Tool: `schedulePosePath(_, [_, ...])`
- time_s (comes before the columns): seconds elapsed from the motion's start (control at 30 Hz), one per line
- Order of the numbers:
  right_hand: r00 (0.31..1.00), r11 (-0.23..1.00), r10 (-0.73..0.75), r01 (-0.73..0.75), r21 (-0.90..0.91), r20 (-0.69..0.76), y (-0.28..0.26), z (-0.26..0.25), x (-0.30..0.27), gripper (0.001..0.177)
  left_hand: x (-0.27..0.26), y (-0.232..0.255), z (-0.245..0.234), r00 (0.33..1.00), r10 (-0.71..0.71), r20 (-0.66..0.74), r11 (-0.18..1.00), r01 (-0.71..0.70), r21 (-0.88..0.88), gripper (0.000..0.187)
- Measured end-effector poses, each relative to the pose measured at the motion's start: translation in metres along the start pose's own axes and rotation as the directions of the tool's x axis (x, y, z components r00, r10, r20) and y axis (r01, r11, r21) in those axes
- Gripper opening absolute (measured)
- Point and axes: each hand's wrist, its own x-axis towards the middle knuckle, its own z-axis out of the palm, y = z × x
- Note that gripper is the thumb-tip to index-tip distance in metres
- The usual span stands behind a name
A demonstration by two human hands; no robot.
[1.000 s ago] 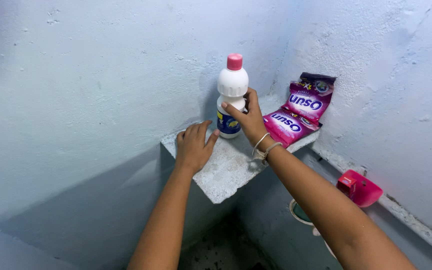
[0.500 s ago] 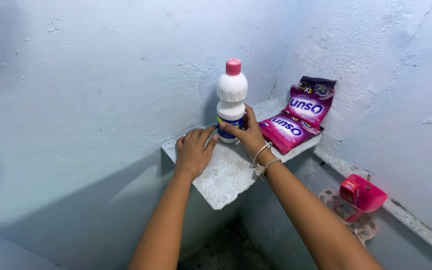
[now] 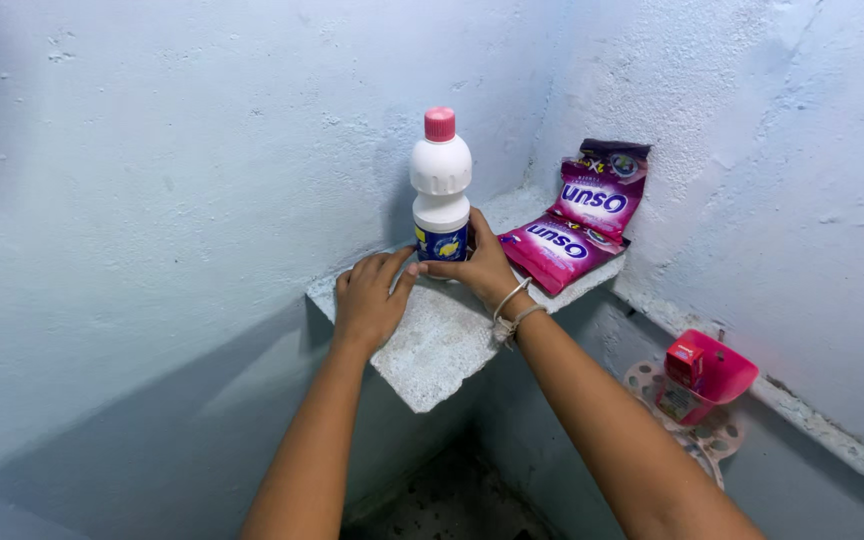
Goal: The person moves several bathroom items from a wall shelf to a pink plastic chair. They pick up a white bottle, a toothpaste box, and two purple sachets one by one, placing them on the chair among other toiletries.
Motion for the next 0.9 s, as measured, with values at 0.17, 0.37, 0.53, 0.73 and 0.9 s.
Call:
schedulePosePath(0.17, [0.999,0.996,-0.031,0.032,-0.079,0.022,-0.003,0.001,-0.003,0.098,0.0,0.002,-0.002,1.0,-0.006,0.001,1.0,0.006,-0.004,0.051])
schedulePosePath(0.37, [1.0,0.989,0.013,-0.013,-0.144,0.0,-0.011,0.005,-0.008,0.091,-0.001,0.002,-0.001,1.0,-0.004,-0.007,1.0,0.004,-0.014,0.052])
schedulePosePath(0.53, [0.999,0.964,-0.019,0.027,-0.263,0.032,-0.007,0.005,-0.006,0.089,0.0,-0.002,0.003,1.0,0.007,-0.018,1.0,-0.007,0.001,0.06])
schedulePosePath(0.73, [0.981,0.965,-0.093,0.13,-0.225,0.169,0.004,0.0,-0.006,0.1,0.002,0.005,-0.003,0.998,-0.047,0.036,0.996,0.044,0.078,0.077])
schedulePosePath(0.9, [0.988,0.952,-0.024,0.069,-0.3,0.151,0.001,0.001,-0.006,0.102,0.002,0.006,-0.004,0.998,-0.066,-0.003,0.998,0.066,0.012,0.077])
